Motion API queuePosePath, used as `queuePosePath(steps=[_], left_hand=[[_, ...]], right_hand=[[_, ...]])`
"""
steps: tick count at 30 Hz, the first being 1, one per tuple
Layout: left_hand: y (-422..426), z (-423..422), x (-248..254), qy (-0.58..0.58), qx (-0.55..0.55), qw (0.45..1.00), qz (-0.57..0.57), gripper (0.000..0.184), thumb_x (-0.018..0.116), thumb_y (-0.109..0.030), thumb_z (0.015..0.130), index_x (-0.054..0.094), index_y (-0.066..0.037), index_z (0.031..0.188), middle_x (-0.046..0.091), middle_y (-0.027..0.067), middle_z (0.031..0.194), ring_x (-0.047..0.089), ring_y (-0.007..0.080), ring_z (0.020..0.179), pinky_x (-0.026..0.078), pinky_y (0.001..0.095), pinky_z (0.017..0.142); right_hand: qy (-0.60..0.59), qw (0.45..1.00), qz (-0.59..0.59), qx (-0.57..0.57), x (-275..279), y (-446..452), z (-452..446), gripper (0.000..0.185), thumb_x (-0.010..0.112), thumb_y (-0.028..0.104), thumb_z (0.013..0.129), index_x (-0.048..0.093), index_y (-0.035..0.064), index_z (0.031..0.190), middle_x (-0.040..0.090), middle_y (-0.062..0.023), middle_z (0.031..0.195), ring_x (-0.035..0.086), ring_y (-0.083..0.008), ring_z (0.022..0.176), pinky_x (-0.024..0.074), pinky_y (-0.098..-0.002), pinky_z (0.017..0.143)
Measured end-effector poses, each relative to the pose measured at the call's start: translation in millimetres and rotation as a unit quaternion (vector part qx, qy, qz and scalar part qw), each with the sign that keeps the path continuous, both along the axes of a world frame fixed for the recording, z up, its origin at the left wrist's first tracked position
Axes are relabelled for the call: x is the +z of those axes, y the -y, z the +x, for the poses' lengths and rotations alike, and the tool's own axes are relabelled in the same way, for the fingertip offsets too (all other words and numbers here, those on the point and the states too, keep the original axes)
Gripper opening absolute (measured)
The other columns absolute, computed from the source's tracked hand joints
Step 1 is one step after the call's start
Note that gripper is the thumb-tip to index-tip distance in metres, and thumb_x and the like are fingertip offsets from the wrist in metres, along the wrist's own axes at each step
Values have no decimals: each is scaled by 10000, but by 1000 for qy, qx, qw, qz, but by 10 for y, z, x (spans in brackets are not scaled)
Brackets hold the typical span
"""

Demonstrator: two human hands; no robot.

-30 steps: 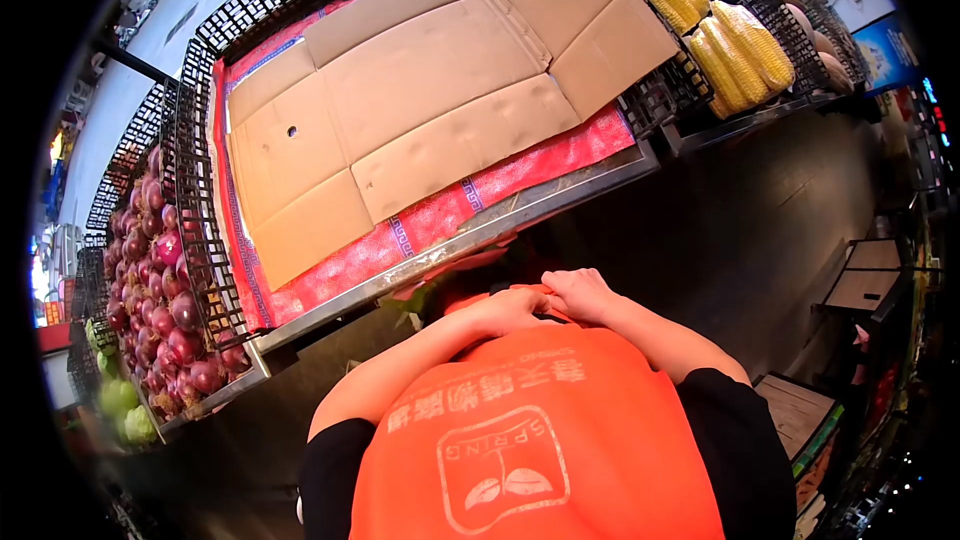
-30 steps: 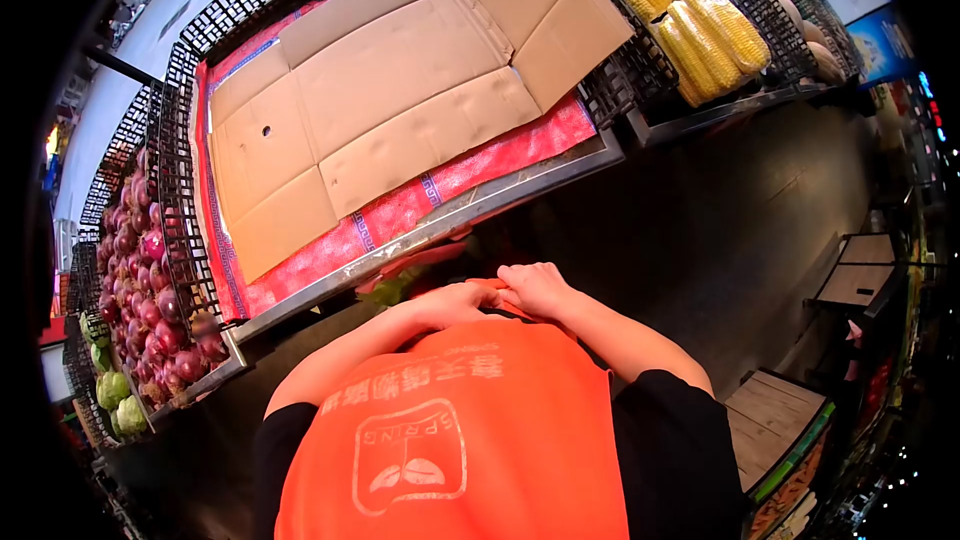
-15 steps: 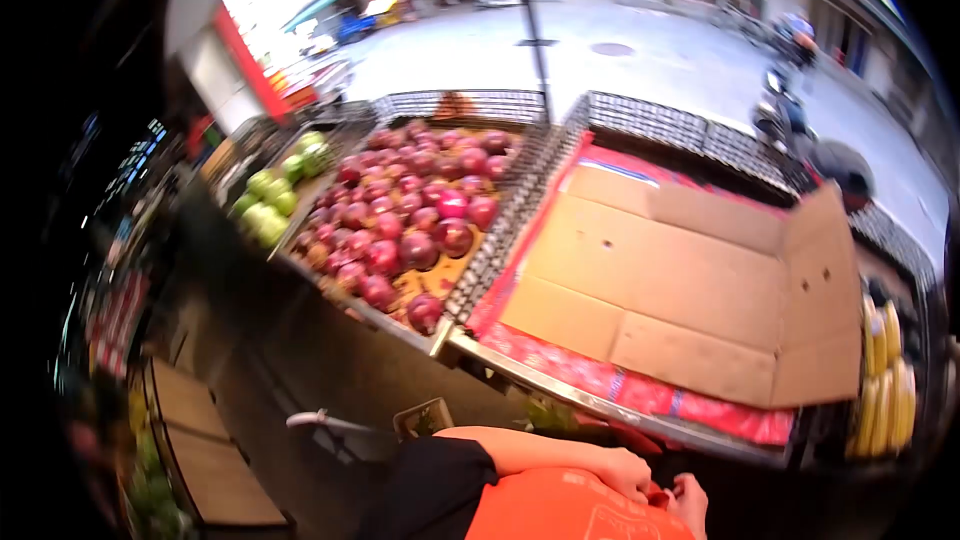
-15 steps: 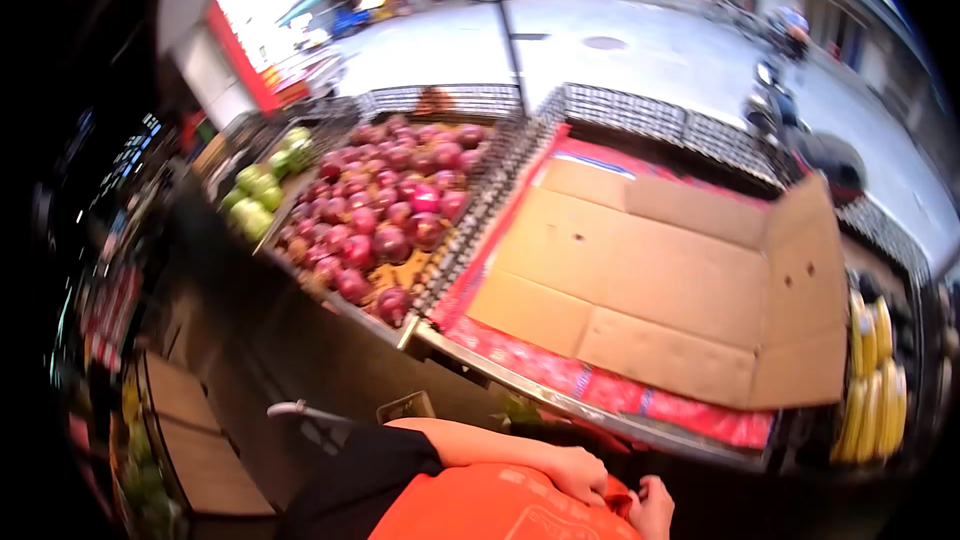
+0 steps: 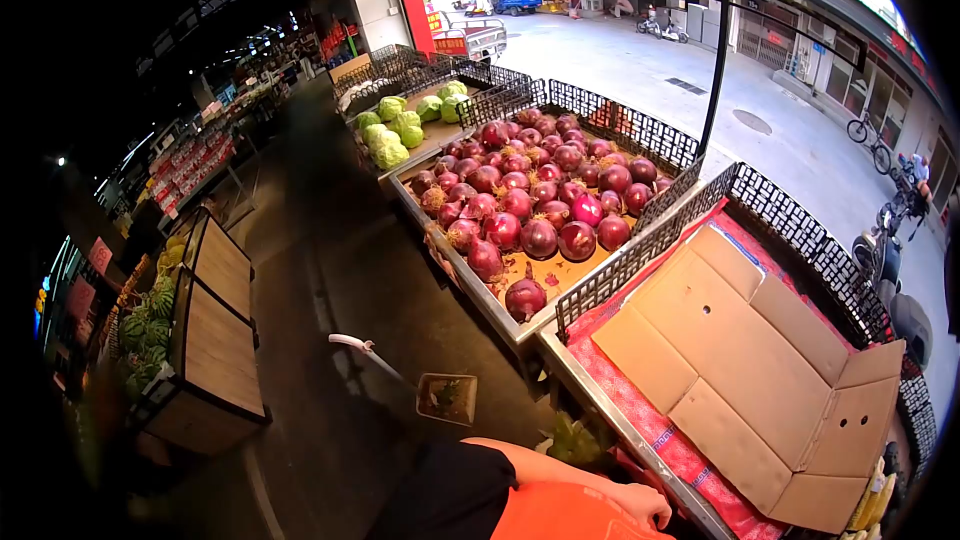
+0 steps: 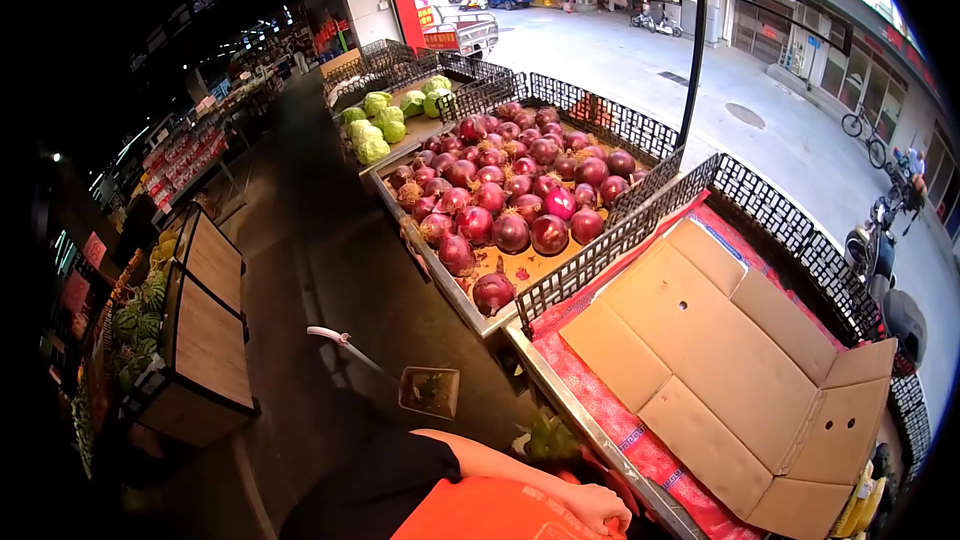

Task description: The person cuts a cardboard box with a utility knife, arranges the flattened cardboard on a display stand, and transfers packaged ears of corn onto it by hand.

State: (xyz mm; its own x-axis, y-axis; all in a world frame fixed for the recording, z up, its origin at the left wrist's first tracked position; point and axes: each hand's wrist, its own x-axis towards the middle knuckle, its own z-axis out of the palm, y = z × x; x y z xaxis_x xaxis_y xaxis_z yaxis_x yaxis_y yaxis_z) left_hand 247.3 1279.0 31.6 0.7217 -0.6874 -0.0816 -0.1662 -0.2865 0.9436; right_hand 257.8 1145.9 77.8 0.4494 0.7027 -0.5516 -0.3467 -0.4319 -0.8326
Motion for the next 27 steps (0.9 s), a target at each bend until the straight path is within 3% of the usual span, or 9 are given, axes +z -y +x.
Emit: queuePosePath(steps=[6,9,10,16,19,22,25,27], left_hand=[[-73,-46,146,-66,56,995,-43,320,714,-307,725,624,-51,895,654,107,762,631,239,741,481,351,650],[-136,-7,296,-161,51,983,-76,217,615,-74,688,557,-32,893,619,82,717,592,181,670,448,328,583],[-158,35,349,-210,54,973,-77,243,698,-85,661,585,-6,861,632,100,795,601,179,762,473,311,626],[-84,112,-117,-347,18,929,-131,173,695,-77,688,579,-30,807,594,34,756,550,123,729,441,272,609],[-114,95,163,-348,-25,930,-114,141,687,-100,729,578,-43,796,579,14,721,529,106,687,424,260,586],[-14,58,-1,-351,-77,922,-144,156,688,-138,739,581,-38,791,576,3,700,523,99,665,427,263,595],[0,-1,-67,-312,-104,931,-160,172,693,-171,740,593,-35,777,587,3,694,531,96,660,438,266,607],[-88,-26,-82,-250,-81,962,-71,173,683,-183,731,604,-32,759,601,25,696,542,103,667,454,279,603]], right_hand=[[6,1000,-12,20,-59,-58,87,219,568,144,840,579,77,1048,609,-99,919,576,-224,880,455,-334,783],[9,1000,-16,23,-62,-54,76,237,572,161,836,572,80,1058,610,-111,928,579,-243,887,457,-348,787],[6,1000,-19,23,-69,-45,49,243,573,166,835,570,81,1062,610,-116,931,580,-249,889,458,-352,788],[7,999,-38,14,-125,46,65,281,580,200,826,557,86,1082,611,-141,949,586,-287,902,464,-381,794],[3,999,-49,13,-150,70,44,300,584,216,822,551,88,1092,612,-154,958,589,-306,909,467,-395,797],[2,998,-61,24,-185,232,-25,321,587,233,818,544,91,1102,613,-166,967,592,-325,916,470,-409,801],[47,991,-44,115,-272,703,-158,341,591,250,813,538,93,1112,613,-179,976,595,-343,922,472,-423,804],[139,961,-60,231,-13,994,-280,355,593,261,811,533,95,1118,614,-187,982,597,-356,927,474,-432,806]])
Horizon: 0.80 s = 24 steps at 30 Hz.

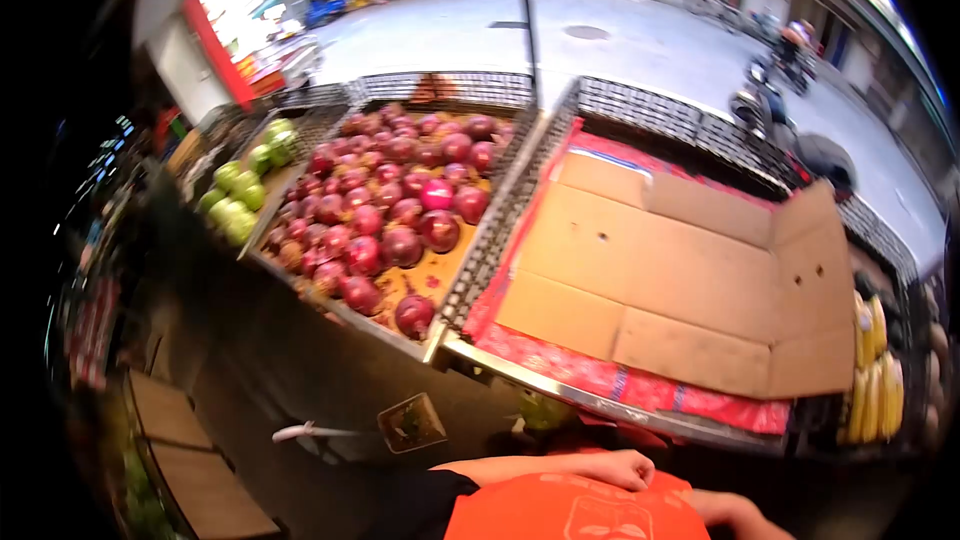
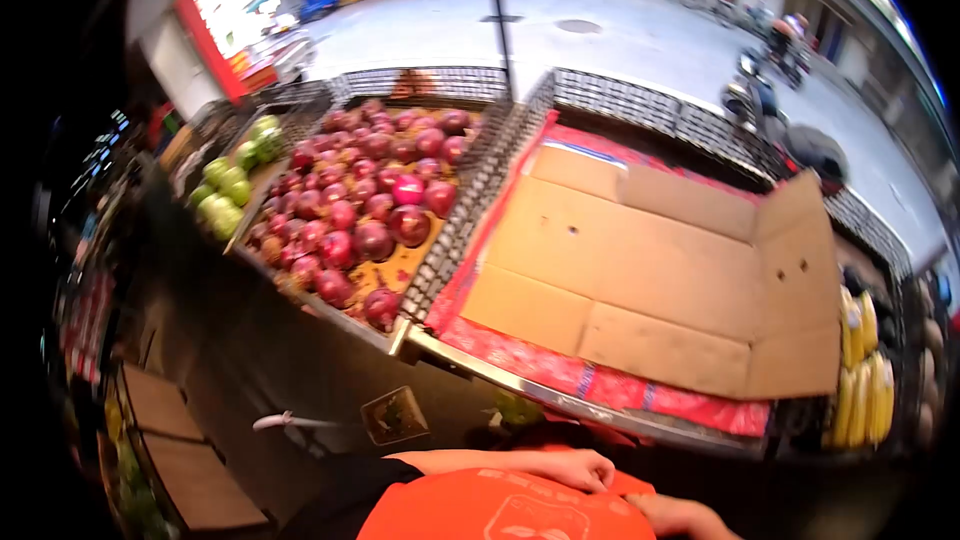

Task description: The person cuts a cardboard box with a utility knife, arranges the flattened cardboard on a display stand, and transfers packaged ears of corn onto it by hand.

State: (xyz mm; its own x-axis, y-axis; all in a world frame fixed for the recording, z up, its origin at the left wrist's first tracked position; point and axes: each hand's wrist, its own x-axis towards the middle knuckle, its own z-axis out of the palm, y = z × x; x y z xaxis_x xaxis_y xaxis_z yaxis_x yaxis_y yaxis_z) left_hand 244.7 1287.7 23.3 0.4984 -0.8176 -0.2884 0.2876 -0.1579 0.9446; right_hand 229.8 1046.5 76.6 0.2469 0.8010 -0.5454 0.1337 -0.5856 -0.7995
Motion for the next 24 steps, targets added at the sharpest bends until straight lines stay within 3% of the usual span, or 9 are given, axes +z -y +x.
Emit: queuePosePath(steps=[2,4,6,8,13,16,17,19,24], left_hand=[[-146,19,7,8,-40,999,31,191,643,-206,803,600,-26,851,615,40,748,546,103,714,463,281,644],[-213,7,-71,16,-62,997,49,193,605,-223,863,608,-31,884,608,27,765,537,86,748,457,260,687],[-271,48,-60,24,-35,998,40,219,592,-241,885,594,-45,983,613,17,856,535,78,783,457,255,691],[-270,190,283,-73,11,996,52,309,605,-269,882,564,-42,1088,608,31,924,559,101,830,471,266,733],[-14,403,354,-150,13,981,-121,512,475,-398,943,432,-41,1307,502,101,1263,439,153,1185,337,350,995],[314,525,520,-202,21,953,-226,597,453,-475,927,425,-16,1308,499,130,1256,480,177,1161,380,357,979],[423,571,567,-225,51,952,-201,590,435,-490,926,456,-9,1268,547,139,1156,556,192,987,449,359,884],[575,747,533,-298,29,931,-210,543,417,-485,933,518,-4,1164,608,136,994,620,190,755,515,344,755],[1122,977,554,-169,241,949,-114,438,454,-425,946,596,-13,904,623,54,806,562,115,689,476,292,681]], right_hand=[[9,974,-224,36,812,-151,101,394,540,293,830,509,97,1170,611,-214,1029,573,-387,996,463,-437,856],[-130,947,-248,-156,1081,56,65,410,580,198,842,500,42,1213,638,-106,968,636,-186,823,514,-322,731],[-218,856,-76,-463,969,237,-179,353,602,171,820,554,11,1132,625,-73,916,591,-102,740,497,-252,605],[-253,778,65,-571,851,61,-306,385,616,174,816,527,1,1149,603,-59,878,555,-88,666,459,-215,552],[-353,670,350,-551,507,-529,-328,409,591,160,767,480,62,1149,517,-19,742,487,-89,516,430,-213,517],[-424,561,453,-549,355,-599,-127,314,490,256,828,550,13,1017,577,-83,755,568,-171,558,507,-283,524],[-433,550,437,-565,368,-559,-46,303,476,258,839,564,7,985,590,-95,761,585,-191,585,518,-292,534],[-430,557,440,-558,416,-375,94,289,444,227,902,548,9,1061,607,-89,830,602,-175,664,519,-269,575],[-69,746,250,-614,306,-30,157,256,443,134,952,446,46,1193,541,-2,865,527,-67,715,463,-216,638]])
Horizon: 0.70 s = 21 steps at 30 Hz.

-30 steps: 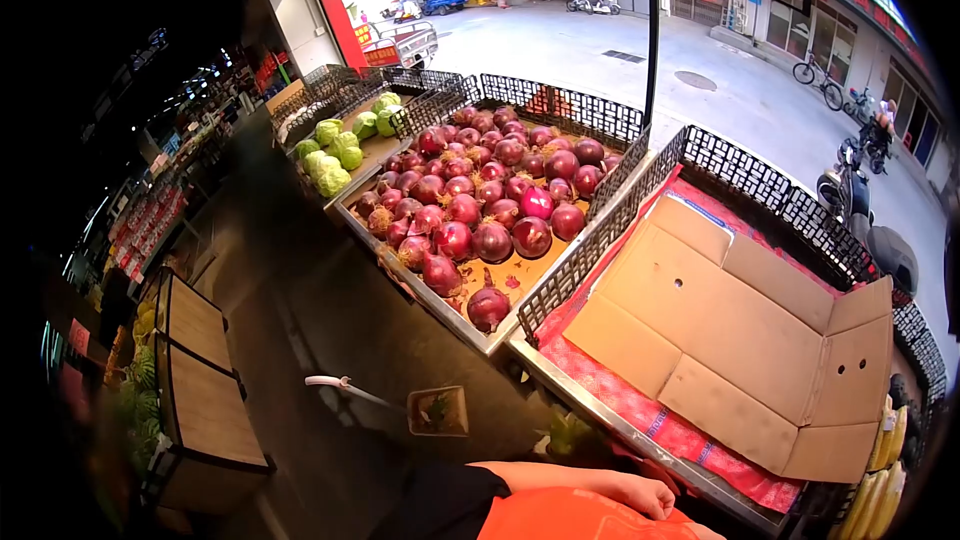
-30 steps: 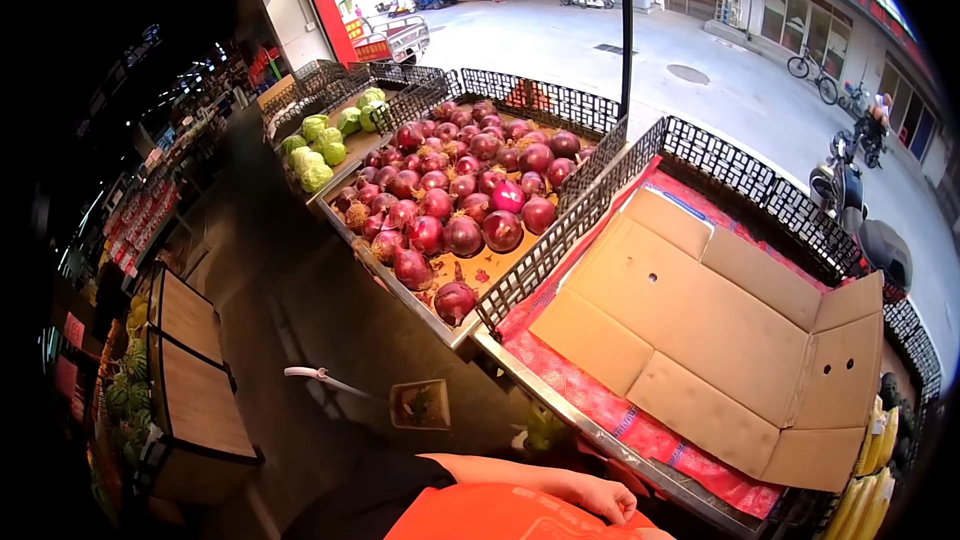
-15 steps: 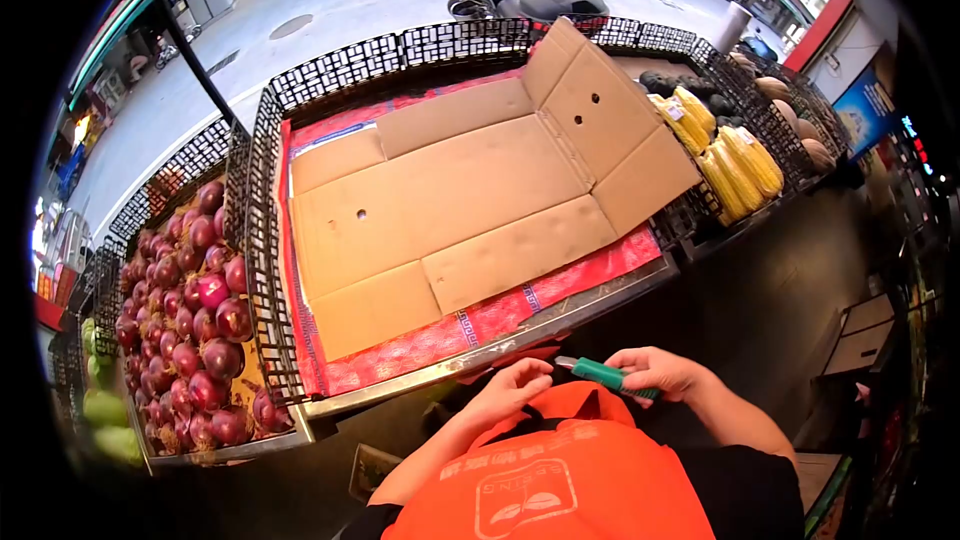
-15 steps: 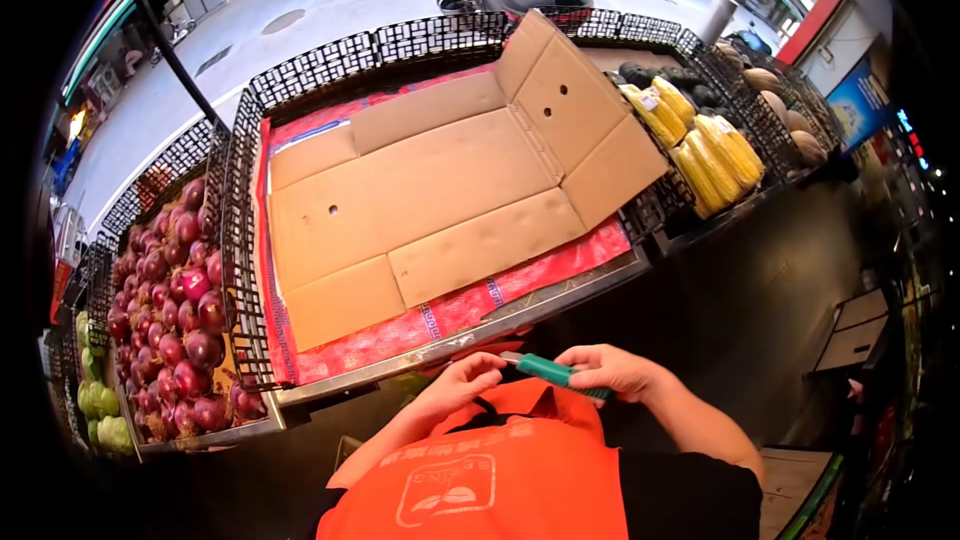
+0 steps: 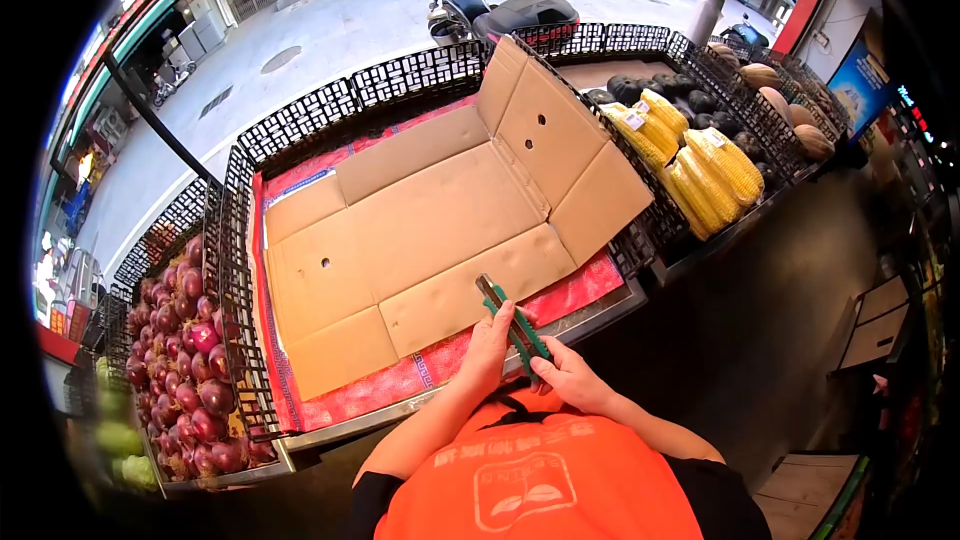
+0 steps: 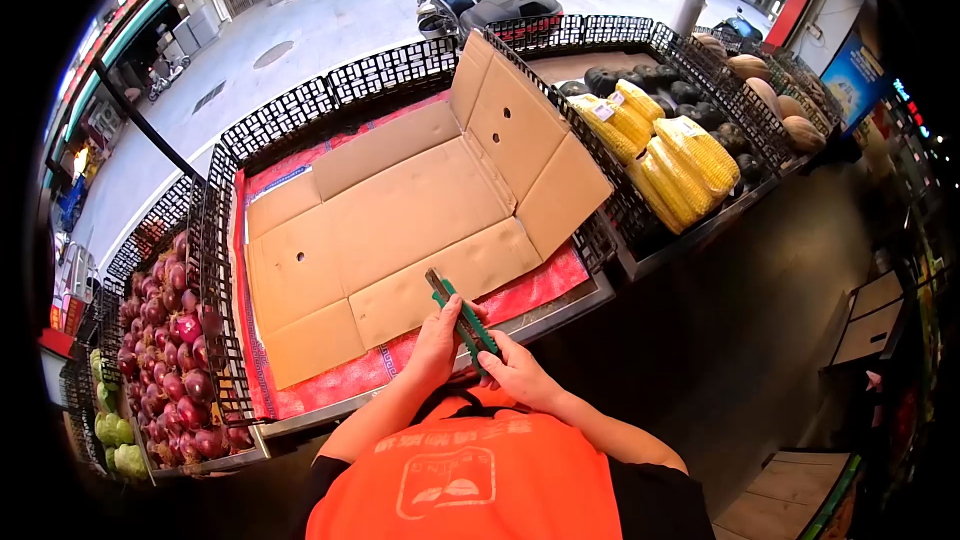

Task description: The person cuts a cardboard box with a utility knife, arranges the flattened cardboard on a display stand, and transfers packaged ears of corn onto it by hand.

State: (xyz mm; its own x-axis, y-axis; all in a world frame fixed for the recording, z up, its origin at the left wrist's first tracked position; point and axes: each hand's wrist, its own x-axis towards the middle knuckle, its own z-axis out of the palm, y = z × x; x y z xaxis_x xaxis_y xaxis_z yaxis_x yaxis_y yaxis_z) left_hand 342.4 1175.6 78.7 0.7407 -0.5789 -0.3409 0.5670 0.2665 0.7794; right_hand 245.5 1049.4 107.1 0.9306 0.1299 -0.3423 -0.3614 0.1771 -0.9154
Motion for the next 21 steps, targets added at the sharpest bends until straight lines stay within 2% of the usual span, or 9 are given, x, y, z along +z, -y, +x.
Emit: queuePosePath(steps=[2,3,7,10,14,15,18,19,21], left_hand=[[134,128,35,28,6,999,40,437,467,-424,943,606,-16,872,624,53,818,561,113,694,470,291,675],[177,203,43,32,-18,999,29,381,430,-371,967,553,-11,975,620,104,855,596,168,738,496,306,684],[434,414,3,-6,-11,1000,-10,336,454,-348,962,472,-27,1059,599,86,846,567,155,687,490,287,648],[575,544,4,26,-4,999,24,327,438,-358,966,454,-41,1045,567,62,797,565,152,685,485,277,620],[672,786,-116,46,20,998,25,299,408,-364,974,424,-68,1014,515,38,761,532,132,644,466,268,576],[680,860,-132,29,21,999,31,281,406,-356,974,418,-76,1004,512,38,771,527,129,641,466,267,581],[667,1020,-184,-6,17,1000,18,279,408,-356,974,419,-78,1000,514,39,771,527,130,639,467,268,586],[647,1084,-217,-16,8,1000,3,293,411,-366,972,424,-77,1016,523,42,769,534,135,638,470,271,586],[593,1211,-199,-74,5,997,-33,309,410,-378,970,428,-76,1029,531,45,771,540,138,639,470,269,587]], right_hand=[[14,1000,-1,1,-1,107,59,232,448,122,947,456,43,1165,530,4,846,519,-66,705,460,-219,632],[8,1000,28,11,1,172,104,214,452,113,944,460,44,1146,535,-1,854,524,-70,701,465,-224,644],[2,997,53,-58,-104,291,276,175,465,115,941,482,40,1098,548,-16,856,551,-84,717,481,-227,678],[22,994,47,-97,-295,229,465,165,475,132,946,494,37,1080,562,-23,889,567,-91,724,492,-233,677],[41,978,42,-201,-453,72,812,230,463,148,963,493,29,1158,563,-6,902,560,-78,721,500,-241,667],[5,978,66,-200,-335,62,877,259,455,164,970,495,25,1185,554,4,912,523,-60,754,478,-222,672],[13,981,2,-192,-475,86,1040,265,450,188,974,499,28,1179,551,5,910,516,-53,774,474,-215,672],[25,982,-14,-189,-495,84,1087,269,436,247,978,501,58,1159,574,-15,875,575,-95,708,500,-237,564],[-27,987,46,-152,-503,139,1112,262,427,239,980,499,58,1155,582,-27,897,587,-112,725,506,-252,603]])
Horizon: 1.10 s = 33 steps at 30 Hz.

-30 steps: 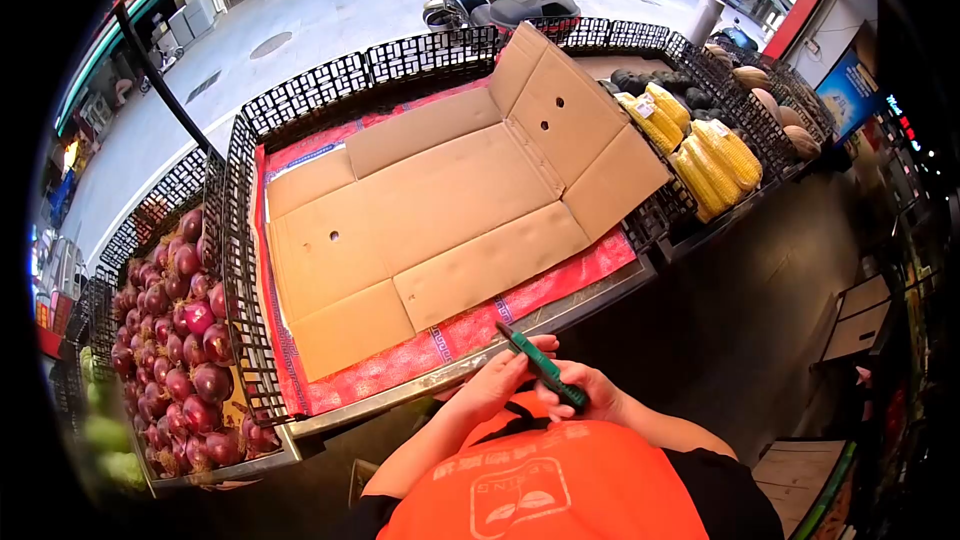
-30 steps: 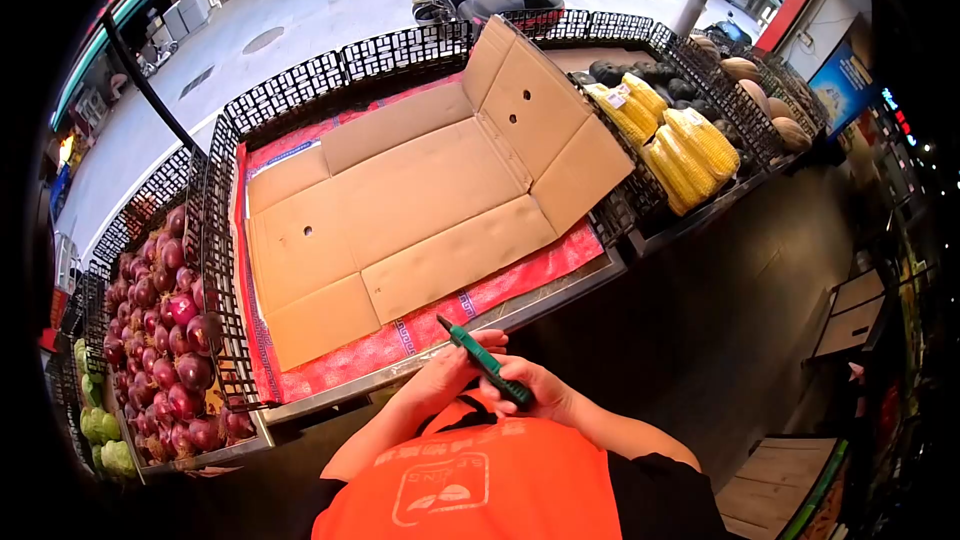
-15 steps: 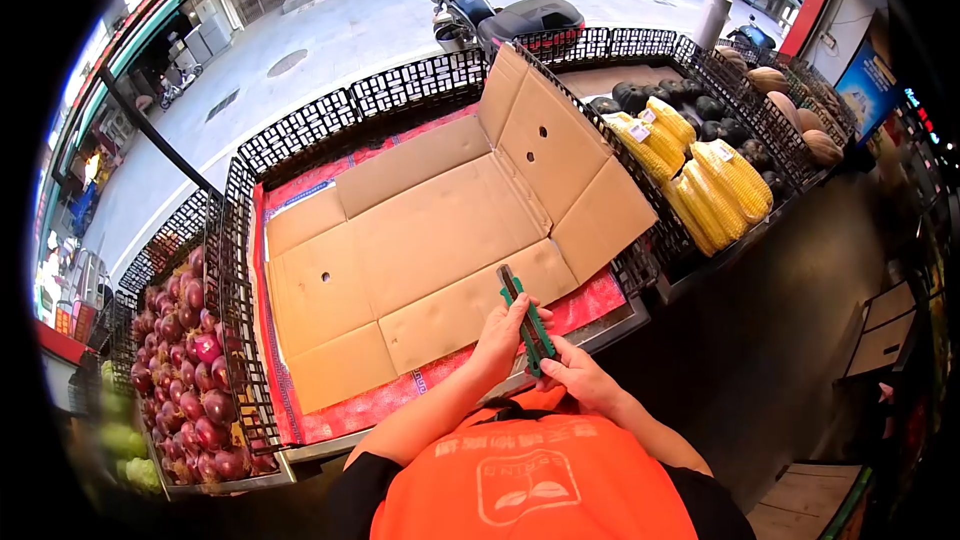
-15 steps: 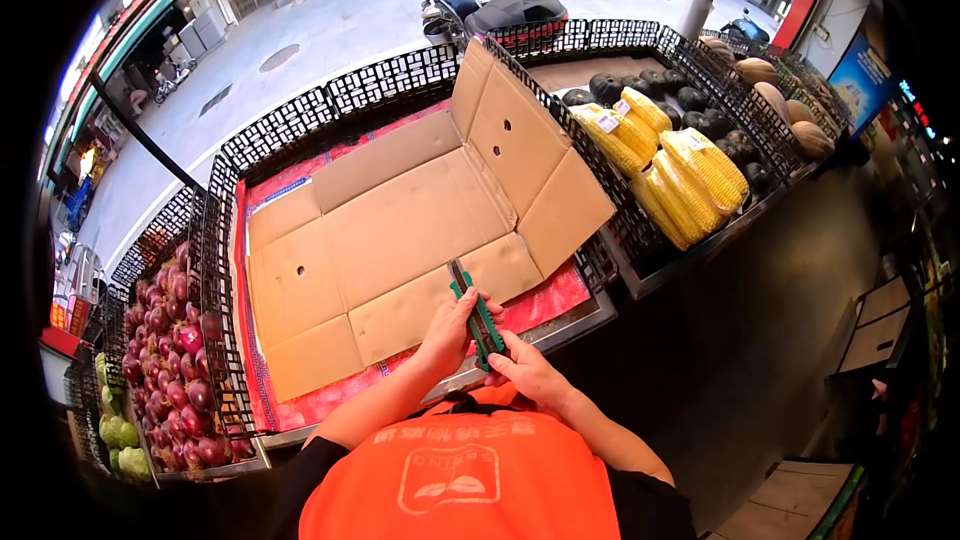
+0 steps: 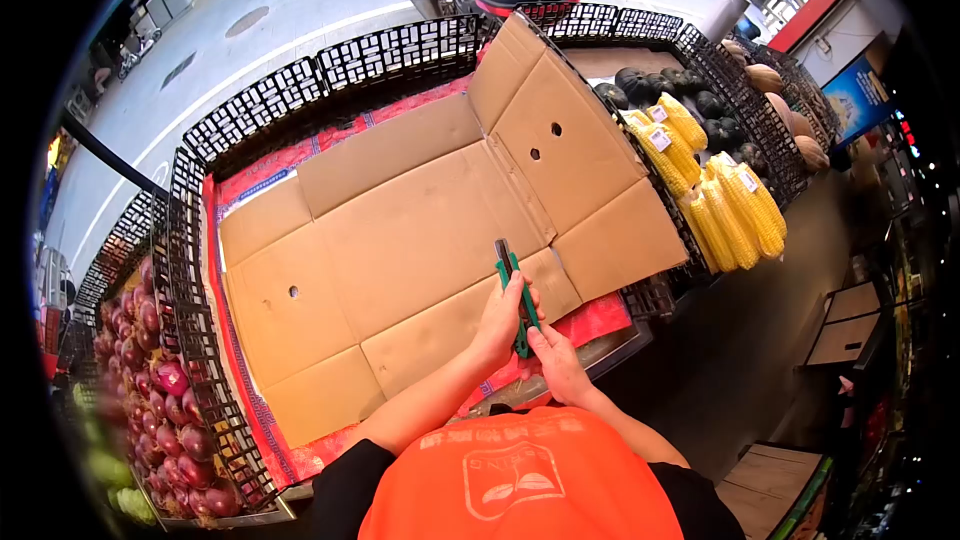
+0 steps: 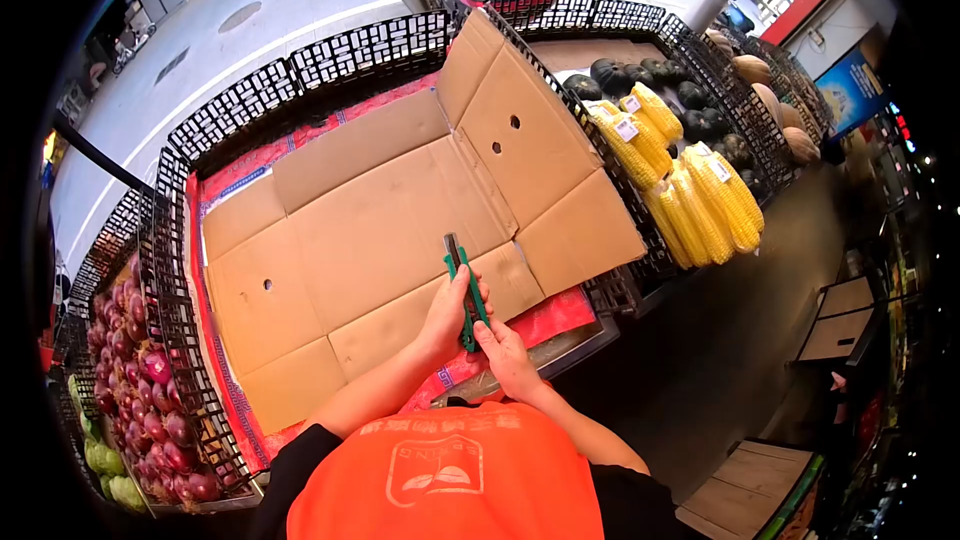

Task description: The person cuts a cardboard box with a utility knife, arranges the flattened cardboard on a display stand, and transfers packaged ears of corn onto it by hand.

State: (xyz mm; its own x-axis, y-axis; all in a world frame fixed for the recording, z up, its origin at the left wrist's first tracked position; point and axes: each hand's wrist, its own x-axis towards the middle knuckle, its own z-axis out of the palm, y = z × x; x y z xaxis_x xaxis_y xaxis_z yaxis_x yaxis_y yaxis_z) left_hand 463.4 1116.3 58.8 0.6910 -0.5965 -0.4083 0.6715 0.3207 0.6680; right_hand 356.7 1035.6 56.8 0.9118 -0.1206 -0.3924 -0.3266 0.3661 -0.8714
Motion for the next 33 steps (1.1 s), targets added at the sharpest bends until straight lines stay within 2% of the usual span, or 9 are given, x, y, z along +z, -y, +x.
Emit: queuePosePath(steps=[4,10,13,16,19,22,25,28,33], left_hand=[[-123,174,-20,2,-5,1000,-15,355,397,-419,967,433,-74,1046,536,46,769,545,141,644,464,259,584],[-167,162,-99,4,3,1000,-16,363,389,-436,966,427,-80,1018,509,35,740,518,131,617,450,255,566],[-163,122,-135,8,16,1000,-20,362,390,-441,965,422,-82,1002,501,34,735,510,130,612,447,255,561],[-149,96,-128,17,35,999,-25,350,396,-434,965,411,-85,983,492,33,719,504,123,595,435,253,537],[-117,37,-132,41,38,998,-28,332,398,-419,969,404,-87,976,484,31,712,499,116,585,429,248,525],[-135,18,-119,52,37,997,-33,309,400,-395,974,400,-86,976,481,29,714,493,108,584,429,240,523],[-160,-27,-151,112,12,994,-11,285,410,-369,977,393,-84,966,476,24,714,480,99,580,425,233,522],[-163,-73,-191,133,4,991,-15,281,412,-363,978,392,-84,955,474,23,713,474,99,577,423,235,523],[-144,-70,-199,104,2,994,-22,293,406,-378,977,399,-86,959,483,28,717,485,108,581,432,244,534]], right_hand=[[-35,991,126,38,109,-15,107,254,412,198,979,487,46,1167,596,-48,952,609,-144,781,512,-286,697],[-25,989,139,54,9,-62,103,274,361,157,986,458,36,1212,586,-55,1042,602,-123,868,505,-273,778],[-36,993,101,39,16,-143,98,271,366,162,986,457,32,1206,595,-70,1018,605,-131,866,508,-273,772],[-43,996,75,-2,-10,-200,91,245,385,182,986,500,31,1142,605,-67,953,609,-127,790,512,-265,703],[-9,999,0,-38,-106,-230,109,247,418,232,983,540,34,1069,599,-47,883,582,-112,652,491,-247,566],[-80,996,8,-48,30,-231,163,271,428,260,970,572,31,965,576,-37,783,523,-113,528,437,-244,458],[-116,993,39,3,-46,-159,169,291,417,272,947,572,33,887,552,-39,707,480,-118,468,407,-249,415],[-153,986,64,-27,-72,-164,155,304,399,266,927,562,35,814,537,-47,661,465,-121,446,406,-249,416],[-140,982,119,-33,-35,-143,102,247,439,252,937,548,31,912,555,-40,720,486,-108,489,443,-249,456]])
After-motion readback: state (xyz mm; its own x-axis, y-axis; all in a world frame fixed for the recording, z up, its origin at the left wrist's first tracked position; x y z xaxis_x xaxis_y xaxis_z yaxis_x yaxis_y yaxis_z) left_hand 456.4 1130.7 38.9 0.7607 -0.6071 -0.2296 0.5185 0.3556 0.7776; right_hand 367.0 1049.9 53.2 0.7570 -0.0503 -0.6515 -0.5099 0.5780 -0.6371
